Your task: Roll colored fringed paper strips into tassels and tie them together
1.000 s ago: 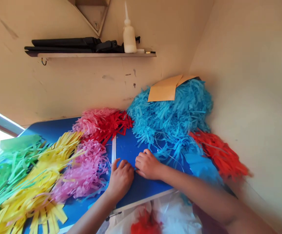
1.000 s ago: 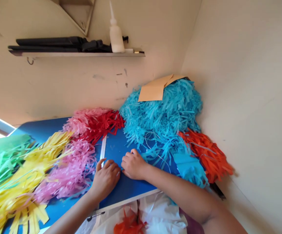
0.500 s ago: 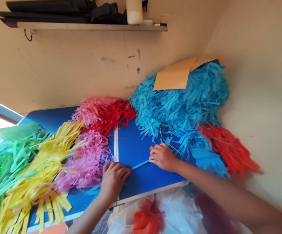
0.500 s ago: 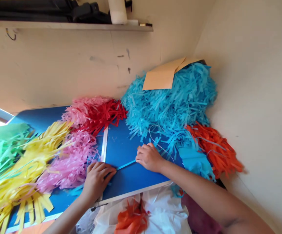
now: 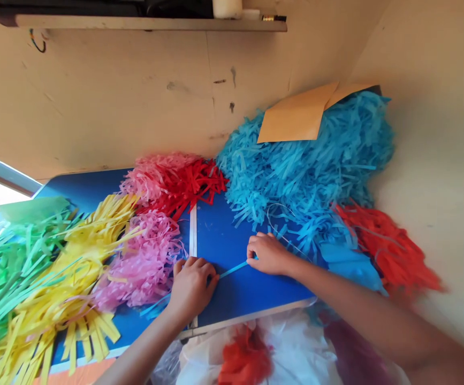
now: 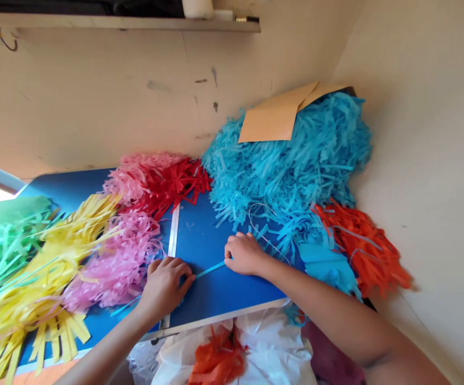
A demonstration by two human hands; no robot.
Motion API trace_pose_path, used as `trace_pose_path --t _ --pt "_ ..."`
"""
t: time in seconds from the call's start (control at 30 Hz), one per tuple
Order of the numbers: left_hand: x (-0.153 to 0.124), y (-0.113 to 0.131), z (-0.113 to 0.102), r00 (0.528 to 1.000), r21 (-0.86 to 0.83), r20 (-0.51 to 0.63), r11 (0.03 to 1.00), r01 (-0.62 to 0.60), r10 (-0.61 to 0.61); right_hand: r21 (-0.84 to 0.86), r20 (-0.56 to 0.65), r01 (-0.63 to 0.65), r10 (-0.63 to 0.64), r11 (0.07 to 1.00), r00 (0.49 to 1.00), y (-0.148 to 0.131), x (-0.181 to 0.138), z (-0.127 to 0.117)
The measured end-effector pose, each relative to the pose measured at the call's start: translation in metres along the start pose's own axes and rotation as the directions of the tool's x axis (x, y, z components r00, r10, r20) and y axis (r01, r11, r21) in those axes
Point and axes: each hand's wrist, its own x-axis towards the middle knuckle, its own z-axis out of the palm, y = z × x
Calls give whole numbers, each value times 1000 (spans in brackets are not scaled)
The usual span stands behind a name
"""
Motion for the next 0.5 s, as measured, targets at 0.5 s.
trace_pose_path --t 0.5 --pt "4 3 0 913 113 -91 916 -386 396 -567 -109 480 -639 669 762 -41 -8 13"
